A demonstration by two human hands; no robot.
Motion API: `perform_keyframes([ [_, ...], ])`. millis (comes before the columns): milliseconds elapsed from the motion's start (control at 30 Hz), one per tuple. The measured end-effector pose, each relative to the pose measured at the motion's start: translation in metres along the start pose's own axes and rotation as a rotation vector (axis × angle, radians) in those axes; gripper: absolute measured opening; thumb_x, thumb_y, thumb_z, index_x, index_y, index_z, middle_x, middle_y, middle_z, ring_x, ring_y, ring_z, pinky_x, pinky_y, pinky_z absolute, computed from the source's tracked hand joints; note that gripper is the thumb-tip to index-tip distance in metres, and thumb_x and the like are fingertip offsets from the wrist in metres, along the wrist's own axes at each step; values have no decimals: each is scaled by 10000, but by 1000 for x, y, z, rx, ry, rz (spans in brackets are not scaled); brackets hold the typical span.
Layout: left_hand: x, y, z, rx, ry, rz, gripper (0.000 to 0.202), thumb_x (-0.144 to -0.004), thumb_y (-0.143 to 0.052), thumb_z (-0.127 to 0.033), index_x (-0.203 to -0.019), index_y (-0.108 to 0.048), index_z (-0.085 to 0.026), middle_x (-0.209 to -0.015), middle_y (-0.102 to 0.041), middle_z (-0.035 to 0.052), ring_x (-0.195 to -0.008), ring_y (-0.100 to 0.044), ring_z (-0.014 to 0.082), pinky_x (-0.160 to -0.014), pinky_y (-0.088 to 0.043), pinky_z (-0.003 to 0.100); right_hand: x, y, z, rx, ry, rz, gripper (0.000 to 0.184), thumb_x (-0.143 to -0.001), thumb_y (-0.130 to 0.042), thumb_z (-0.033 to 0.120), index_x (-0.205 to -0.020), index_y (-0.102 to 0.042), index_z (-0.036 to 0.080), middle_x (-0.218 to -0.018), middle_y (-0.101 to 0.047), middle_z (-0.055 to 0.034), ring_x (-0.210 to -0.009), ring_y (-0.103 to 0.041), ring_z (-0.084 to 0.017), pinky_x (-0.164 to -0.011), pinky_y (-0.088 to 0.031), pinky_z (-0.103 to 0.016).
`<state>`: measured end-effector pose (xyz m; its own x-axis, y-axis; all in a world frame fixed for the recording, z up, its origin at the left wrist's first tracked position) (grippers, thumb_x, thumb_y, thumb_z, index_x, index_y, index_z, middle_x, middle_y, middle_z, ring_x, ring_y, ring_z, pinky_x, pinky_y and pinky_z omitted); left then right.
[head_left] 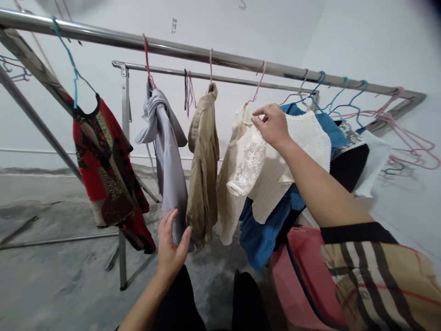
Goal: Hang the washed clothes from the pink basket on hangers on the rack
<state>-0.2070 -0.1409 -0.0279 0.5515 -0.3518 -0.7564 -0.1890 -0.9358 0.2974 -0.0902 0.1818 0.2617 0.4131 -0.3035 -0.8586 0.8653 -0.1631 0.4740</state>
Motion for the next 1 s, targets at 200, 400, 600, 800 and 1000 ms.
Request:
perform_keyframes([
  [200, -3, -2, -2, 14, 14, -2, 606, -864, -641, -345, -1426, -439, -247, -1350, -546, 146, -1296, -496, 326, -1096, -398, 547, 32, -9, -7, -204, -191, 49, 630, -800, -617, 253, -1396, -433, 160, -1283, -571, -149, -1047, -608, -245, -883, -547, -415],
  [400, -4, -6, -12, 37, 25, 15, 602, -849, -654, -369, -1403, -467, -227, -1328, -564, 149, -1286, -508, 331, -1101, -396, 544, 119, -16, 3, -328, -314, 62, 750, -804, -618, 287, -1483, -321, 177, -1406, -514, -142, -1264, -533, -263, -1089, -437, -461],
  [600, -2, -8, -17, 28, 12, 33, 603, -847, -661, -357, -1403, -462, -237, -1343, -556, 136, -1298, -499, 306, -1117, -384, 519, 270, -51, -18, -461, -640, 90, 610, -859, -487, 375, -1412, -407, 133, -1196, -661, -134, -1071, -655, -226, -994, -504, -407],
  [800, -20, 4, -13, -49, 30, -62, 607, -849, -655, -345, -1404, -438, -228, -1363, -536, 138, -1320, -480, 270, -1128, -381, 475, 490, -77, 15, -215, -941, 566, 537, -786, -427, 278, -1281, -586, 141, -988, -726, -127, -968, -705, -266, -925, -539, -400],
  [1000, -75, 50, 6, -175, 74, -321, 701, -846, -624, -377, -1458, -314, -233, -1503, -382, 143, -1422, -347, 271, -1160, -314, 462, 611, -56, 37, -122, -866, 884, 313, -624, -486, 342, -757, -757, 262, -966, -751, -93, -1018, -689, -354, -891, -528, -465],
])
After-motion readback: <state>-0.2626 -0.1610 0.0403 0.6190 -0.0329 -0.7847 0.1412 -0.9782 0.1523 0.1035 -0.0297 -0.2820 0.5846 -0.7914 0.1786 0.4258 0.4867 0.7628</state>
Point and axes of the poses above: each hand's wrist, its own x-axis away from the middle knuckle, its own y-axis out of the back of the hand, z = x × y, the point moved 1 cm from there along -x, towards the middle knuckle
